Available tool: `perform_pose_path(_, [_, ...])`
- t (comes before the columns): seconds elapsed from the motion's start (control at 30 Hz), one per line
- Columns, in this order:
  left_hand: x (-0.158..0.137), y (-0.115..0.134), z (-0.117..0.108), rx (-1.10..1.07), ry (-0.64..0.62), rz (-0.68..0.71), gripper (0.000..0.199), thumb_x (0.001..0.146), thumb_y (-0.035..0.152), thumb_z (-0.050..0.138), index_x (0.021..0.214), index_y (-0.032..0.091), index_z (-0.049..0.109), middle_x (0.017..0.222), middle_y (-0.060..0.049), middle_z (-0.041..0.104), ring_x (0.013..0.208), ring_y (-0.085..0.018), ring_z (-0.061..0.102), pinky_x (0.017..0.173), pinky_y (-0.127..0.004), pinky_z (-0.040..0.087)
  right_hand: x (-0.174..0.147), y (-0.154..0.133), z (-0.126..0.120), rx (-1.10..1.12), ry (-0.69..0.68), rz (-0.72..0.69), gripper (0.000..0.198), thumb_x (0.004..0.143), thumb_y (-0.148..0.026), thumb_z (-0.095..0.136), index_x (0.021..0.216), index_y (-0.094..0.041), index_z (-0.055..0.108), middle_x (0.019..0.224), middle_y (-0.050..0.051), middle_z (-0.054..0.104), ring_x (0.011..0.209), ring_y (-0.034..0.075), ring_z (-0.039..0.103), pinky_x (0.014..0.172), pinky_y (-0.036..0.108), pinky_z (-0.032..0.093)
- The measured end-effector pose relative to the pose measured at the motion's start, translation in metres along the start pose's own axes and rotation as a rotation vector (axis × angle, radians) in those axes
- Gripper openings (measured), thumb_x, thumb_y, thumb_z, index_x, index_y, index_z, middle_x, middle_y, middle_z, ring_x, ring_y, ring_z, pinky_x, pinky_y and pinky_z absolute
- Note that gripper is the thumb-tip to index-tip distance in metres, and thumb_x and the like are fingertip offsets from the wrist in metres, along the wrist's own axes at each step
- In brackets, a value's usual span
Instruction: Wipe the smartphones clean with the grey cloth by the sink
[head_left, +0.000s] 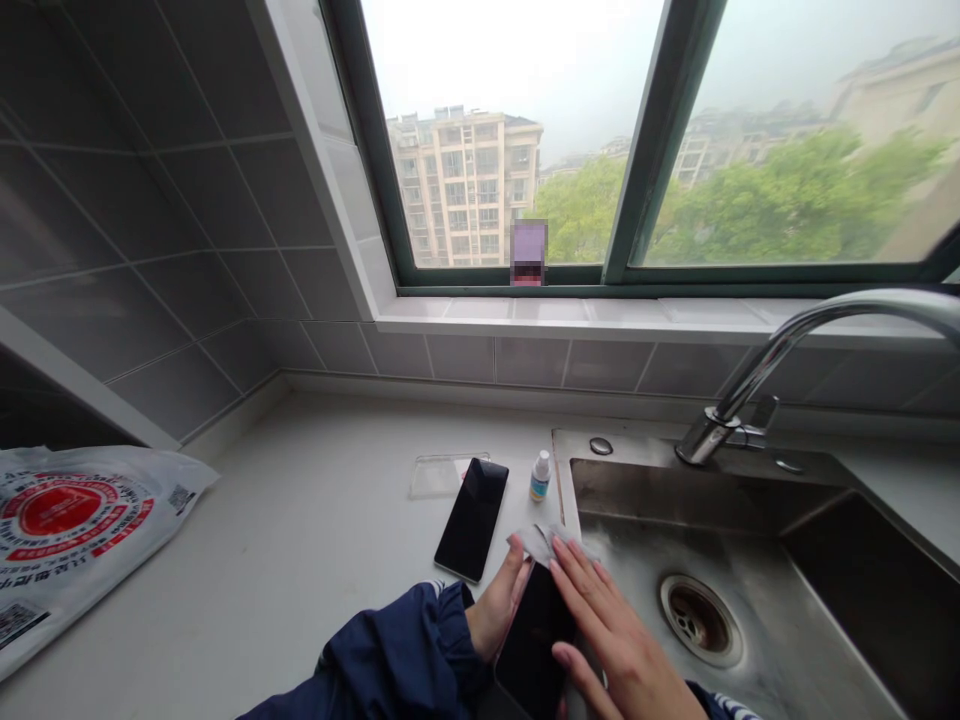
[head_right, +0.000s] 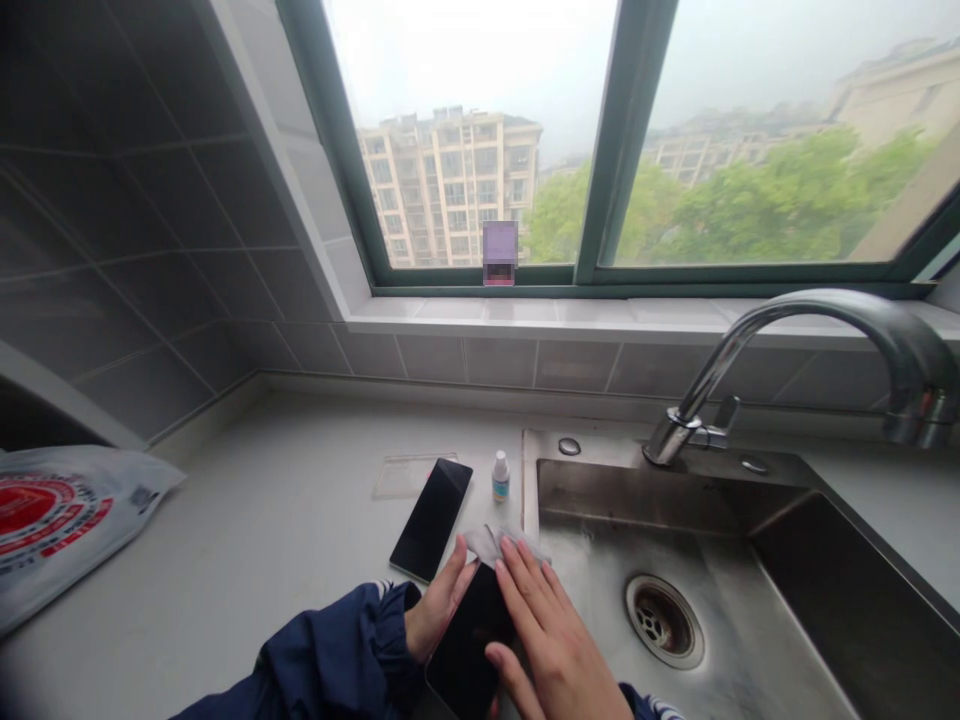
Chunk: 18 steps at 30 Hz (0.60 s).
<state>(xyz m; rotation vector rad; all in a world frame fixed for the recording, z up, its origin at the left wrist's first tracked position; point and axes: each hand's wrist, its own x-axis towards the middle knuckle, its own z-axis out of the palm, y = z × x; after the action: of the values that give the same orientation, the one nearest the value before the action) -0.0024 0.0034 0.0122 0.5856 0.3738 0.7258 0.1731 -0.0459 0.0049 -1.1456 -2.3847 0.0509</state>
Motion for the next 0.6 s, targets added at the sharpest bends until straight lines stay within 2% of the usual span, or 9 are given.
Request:
perform_pose_path(0.27, [-0.001, 0.004, 0.005, -0.028, -0.002, -0.027, 0.066, 0.088, 0.063, 0.036, 0.128, 0.016, 0.057, 0.132, -0.011, 0.058, 0.137, -0.026, 0.037, 0.12, -0.041, 0.009, 0.0, 0.002, -0.003, -0.031, -0.036, -0.003, 0.063, 0.095, -0.026, 0.046, 0.151, -0.01, 0.023, 0.156, 0.014, 0.019, 0.142, 0.031, 0.023, 0.113, 0.046, 0.031])
perform_pose_path(0.47, [0.002, 0.002, 0.008, -0.089, 0.06, 0.045, 0.056, 0.084, 0.059, 0.052, 0.119, 0.017, 0.064, 0.127, -0.009, 0.062, 0.134, -0.026, 0.041, 0.119, -0.04, 0.015, 0.001, -0.005, -0.001, -0.03, -0.021, -0.08, 0.067, 0.094, -0.033, 0.05, 0.15, -0.007, 0.025, 0.155, 0.016, 0.021, 0.142, 0.032, 0.023, 0.112, 0.045, 0.031])
perform_pose_path(0.6, [0.004, 0.0, 0.008, -0.158, 0.025, 0.001, 0.053, 0.083, 0.06, 0.053, 0.108, 0.015, 0.069, 0.122, -0.01, 0.065, 0.128, -0.028, 0.048, 0.116, -0.043, 0.023, 0.001, -0.008, 0.0, -0.044, -0.029, -0.131, 0.068, 0.094, -0.038, 0.051, 0.149, -0.006, 0.027, 0.154, 0.016, 0.024, 0.142, 0.032, 0.024, 0.112, 0.044, 0.029])
